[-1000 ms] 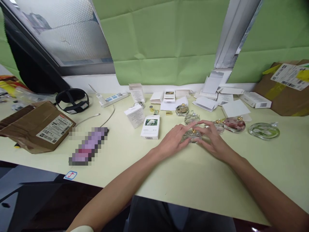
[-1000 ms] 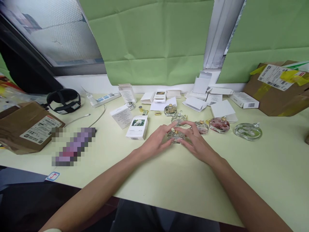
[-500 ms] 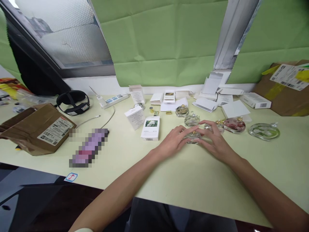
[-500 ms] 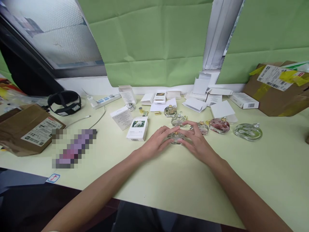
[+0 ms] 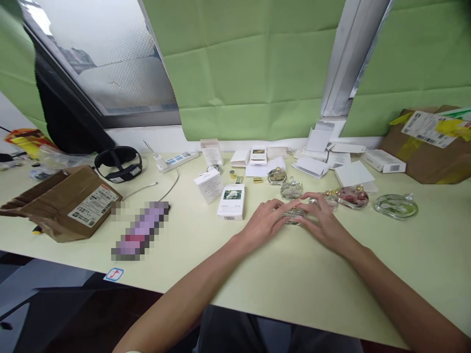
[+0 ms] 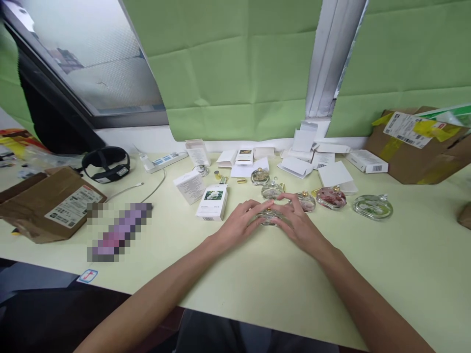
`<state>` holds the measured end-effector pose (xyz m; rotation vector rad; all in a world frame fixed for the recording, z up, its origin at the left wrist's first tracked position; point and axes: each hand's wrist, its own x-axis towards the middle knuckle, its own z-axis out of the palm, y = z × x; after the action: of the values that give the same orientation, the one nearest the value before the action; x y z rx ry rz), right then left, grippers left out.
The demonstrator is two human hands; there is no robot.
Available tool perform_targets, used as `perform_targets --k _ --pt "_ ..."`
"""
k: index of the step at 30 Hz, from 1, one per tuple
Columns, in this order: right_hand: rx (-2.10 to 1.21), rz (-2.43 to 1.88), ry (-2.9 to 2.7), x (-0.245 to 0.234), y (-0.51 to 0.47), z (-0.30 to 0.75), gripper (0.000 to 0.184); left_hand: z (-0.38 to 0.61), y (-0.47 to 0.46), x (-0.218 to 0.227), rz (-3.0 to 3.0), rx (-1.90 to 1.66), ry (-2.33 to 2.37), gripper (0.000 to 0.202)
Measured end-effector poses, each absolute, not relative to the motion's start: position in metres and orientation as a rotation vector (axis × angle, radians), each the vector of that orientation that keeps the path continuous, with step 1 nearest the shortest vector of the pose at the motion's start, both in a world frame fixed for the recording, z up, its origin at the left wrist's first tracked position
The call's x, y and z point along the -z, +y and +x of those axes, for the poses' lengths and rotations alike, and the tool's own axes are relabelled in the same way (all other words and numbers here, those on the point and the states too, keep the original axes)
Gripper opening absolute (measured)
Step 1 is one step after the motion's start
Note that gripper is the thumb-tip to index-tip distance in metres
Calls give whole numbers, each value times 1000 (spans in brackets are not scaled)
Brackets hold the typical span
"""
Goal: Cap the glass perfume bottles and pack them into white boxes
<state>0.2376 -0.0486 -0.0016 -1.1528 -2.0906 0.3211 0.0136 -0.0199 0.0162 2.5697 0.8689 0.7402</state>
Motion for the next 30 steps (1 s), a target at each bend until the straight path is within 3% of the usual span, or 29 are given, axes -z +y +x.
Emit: perform_targets --k 5,9,12,16,25,30 --pt "-425 -1195 -2054 0 -51 235 53 7 -18 -32 2444 -878 1091 68" --pt "-576 -1207 -1964 1 -49 234 76 -10 14 -48 2429 -920 1362 42" --pt "-644 -1220 -1977 2 -50 233 73 -19 49 -59 2615 -526 1535 32" --pt "-701 -1235 -1959 -3 -53 231 65 -10 90 -58 2709 -166 1573 39" --pt "-751 -1188 -1943 -5 -51 234 64 9 122 -30 2663 -64 1640 31" --pt "-708 -1182 -1938 -2 -48 235 66 1 120 -53 2625 -53 1554 33"
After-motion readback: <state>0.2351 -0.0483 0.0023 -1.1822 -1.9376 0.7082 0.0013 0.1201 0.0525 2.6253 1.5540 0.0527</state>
